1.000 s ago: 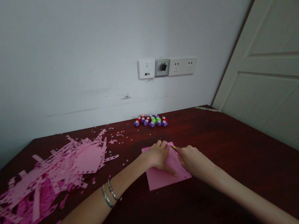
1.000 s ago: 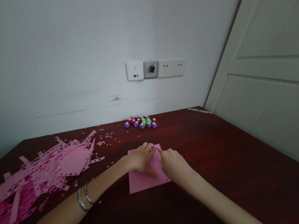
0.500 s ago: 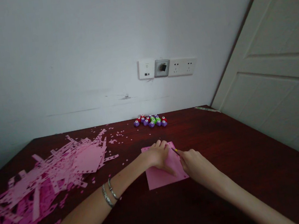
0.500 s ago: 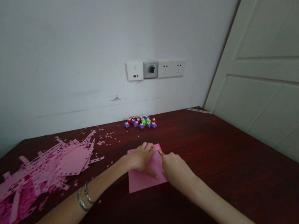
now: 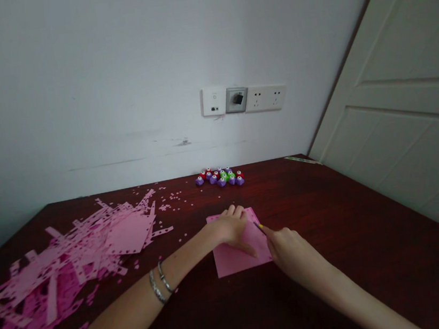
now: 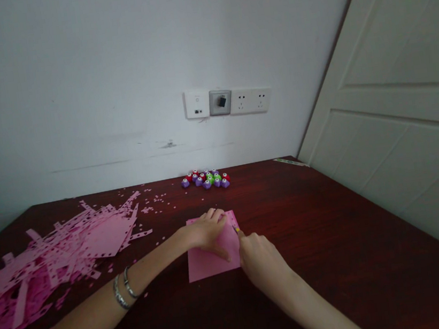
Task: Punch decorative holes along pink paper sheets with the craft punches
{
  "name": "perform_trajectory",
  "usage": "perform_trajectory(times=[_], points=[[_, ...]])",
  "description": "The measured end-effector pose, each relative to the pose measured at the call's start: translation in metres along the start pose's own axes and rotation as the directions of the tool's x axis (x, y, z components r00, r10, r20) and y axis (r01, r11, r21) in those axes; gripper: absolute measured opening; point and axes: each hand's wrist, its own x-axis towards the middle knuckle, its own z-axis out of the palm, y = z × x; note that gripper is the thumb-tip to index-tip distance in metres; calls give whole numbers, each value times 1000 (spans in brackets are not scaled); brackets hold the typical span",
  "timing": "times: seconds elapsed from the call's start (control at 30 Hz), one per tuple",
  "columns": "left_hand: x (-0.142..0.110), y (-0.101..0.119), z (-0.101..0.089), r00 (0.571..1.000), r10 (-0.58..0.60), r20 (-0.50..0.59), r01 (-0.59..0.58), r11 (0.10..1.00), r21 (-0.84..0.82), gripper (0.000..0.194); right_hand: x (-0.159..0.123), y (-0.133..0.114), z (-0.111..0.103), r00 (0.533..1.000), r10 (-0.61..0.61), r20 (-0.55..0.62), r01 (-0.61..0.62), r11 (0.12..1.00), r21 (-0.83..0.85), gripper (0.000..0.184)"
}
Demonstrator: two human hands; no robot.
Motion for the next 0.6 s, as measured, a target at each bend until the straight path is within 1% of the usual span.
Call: perform_trajectory(times=[0.1,0.23,0.37,0.5,0.6], points=[[1,0,0,1000,-11,3,11,1000,-10,100,-8,-1,2,1000,17,15,-17,999,-32,41],[1,3,-2,1000,-22,16,23,1000,-19,102,-17,-2,5,1000,27,7,-27,998,-61,41],[0,4,-3,999,-33,36,33,999,-16,102,-24,-5,3,998,62,25,-61,997,-49,44],[1,2,-2,998,-33,49,34,999,-13,106,-31,-7,2,996,72,55,-71,997,-32,46],[1,1,-2,998,-30,51,30,1000,-4,107,-38,-7,6,996,80,32,-79,996,-33,45]])
